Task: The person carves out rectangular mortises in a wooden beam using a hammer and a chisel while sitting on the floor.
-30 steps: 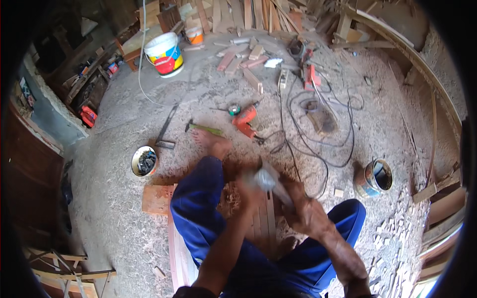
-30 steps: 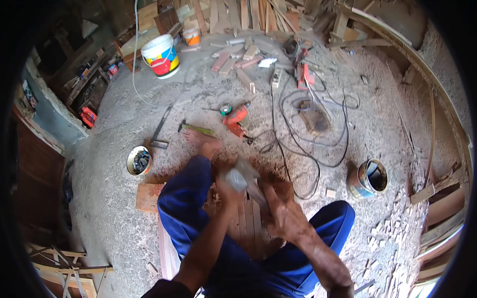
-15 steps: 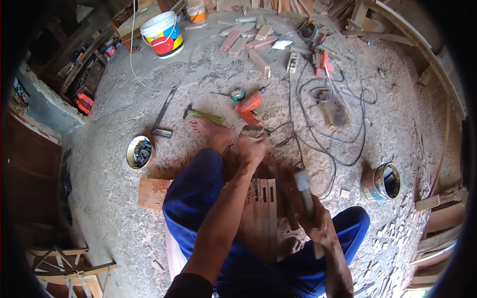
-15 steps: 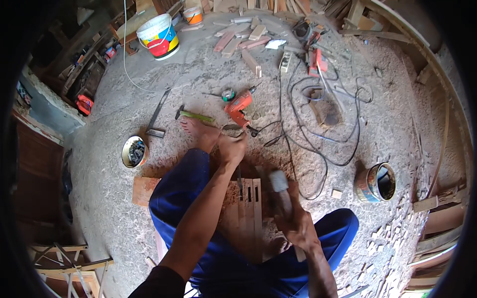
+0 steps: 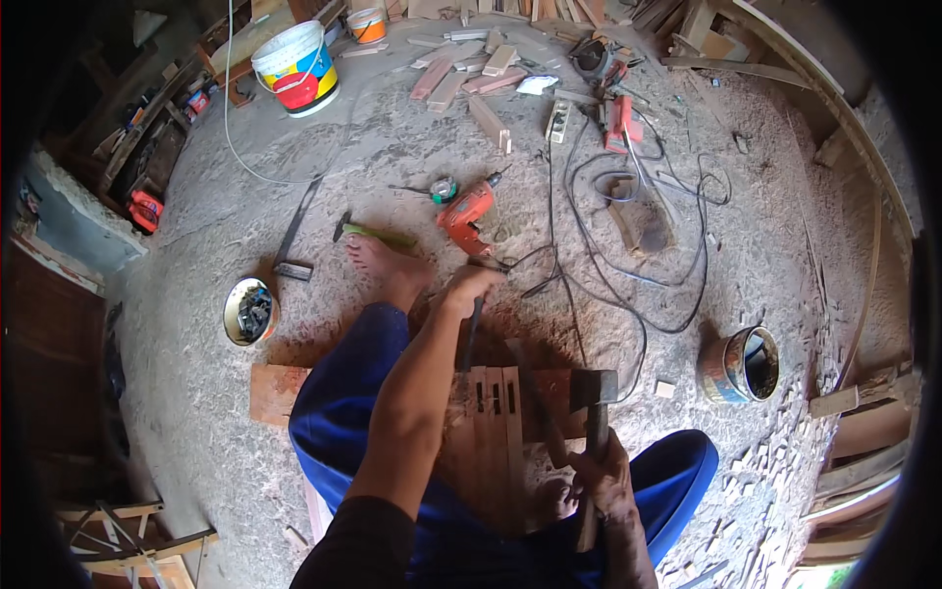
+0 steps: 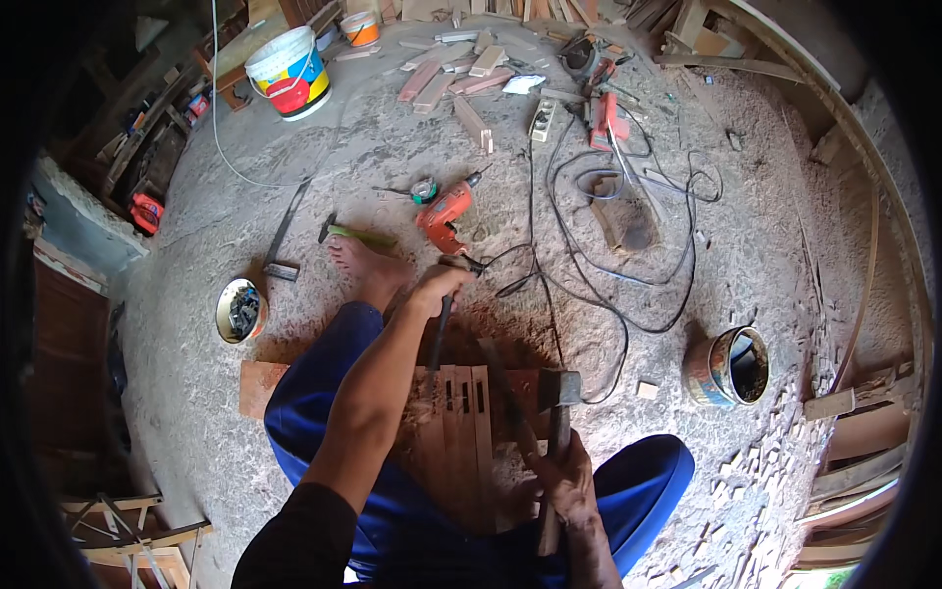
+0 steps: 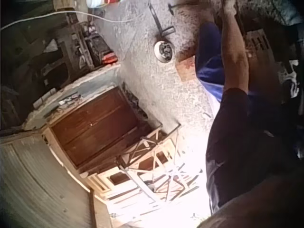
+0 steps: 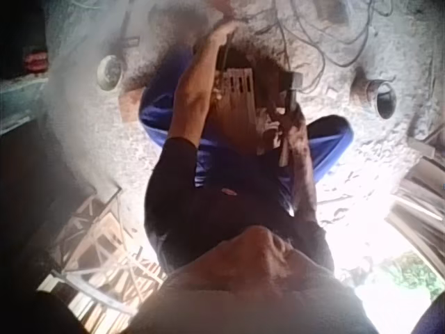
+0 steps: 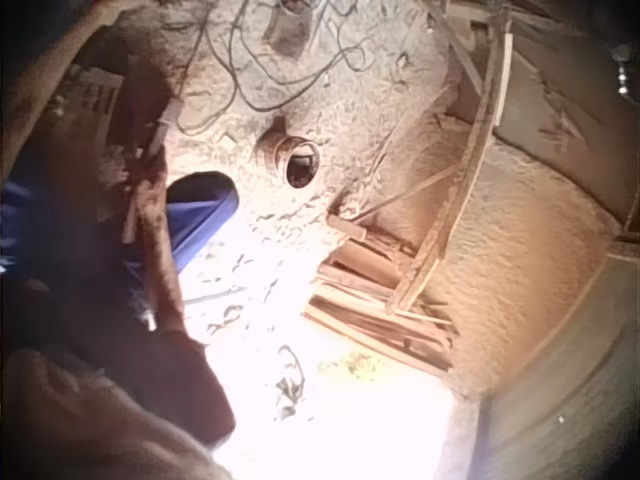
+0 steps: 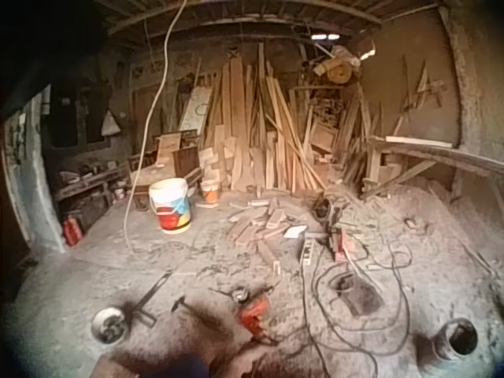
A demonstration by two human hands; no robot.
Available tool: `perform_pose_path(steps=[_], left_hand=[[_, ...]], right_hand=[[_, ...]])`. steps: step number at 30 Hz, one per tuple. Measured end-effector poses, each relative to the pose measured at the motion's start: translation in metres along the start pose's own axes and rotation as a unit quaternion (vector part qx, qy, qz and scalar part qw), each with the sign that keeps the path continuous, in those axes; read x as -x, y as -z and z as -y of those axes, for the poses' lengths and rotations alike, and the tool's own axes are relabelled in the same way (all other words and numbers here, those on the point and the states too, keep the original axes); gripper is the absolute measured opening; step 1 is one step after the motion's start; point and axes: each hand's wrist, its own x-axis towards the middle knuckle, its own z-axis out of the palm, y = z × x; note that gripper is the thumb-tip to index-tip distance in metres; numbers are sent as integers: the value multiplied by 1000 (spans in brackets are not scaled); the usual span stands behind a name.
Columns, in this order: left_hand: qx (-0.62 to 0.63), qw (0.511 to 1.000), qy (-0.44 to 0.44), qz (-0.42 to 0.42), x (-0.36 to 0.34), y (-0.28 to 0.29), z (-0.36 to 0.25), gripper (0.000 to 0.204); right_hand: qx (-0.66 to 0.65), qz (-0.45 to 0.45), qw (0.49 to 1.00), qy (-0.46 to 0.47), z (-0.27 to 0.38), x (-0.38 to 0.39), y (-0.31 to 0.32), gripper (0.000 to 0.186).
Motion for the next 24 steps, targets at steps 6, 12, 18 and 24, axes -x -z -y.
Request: perform_pose_path(steps=[6,12,18,24], left_hand=[[-52,934,-343,-85,159,-27,-118,15],[-98,849,-505,-118,188,-35,-65,21],[-84,904,-418,-43,227,-29,-70,22],[-207,856,-473,-42,235,-31,-83,52]], right_hand=[[-4,20,1000,1,3,1,-10,41],[-19,68,996,53,1,-3,-23,41],[17,76,996,48,-7,8,-18,41],[17,61,996,66,-13,5,-19,46]])
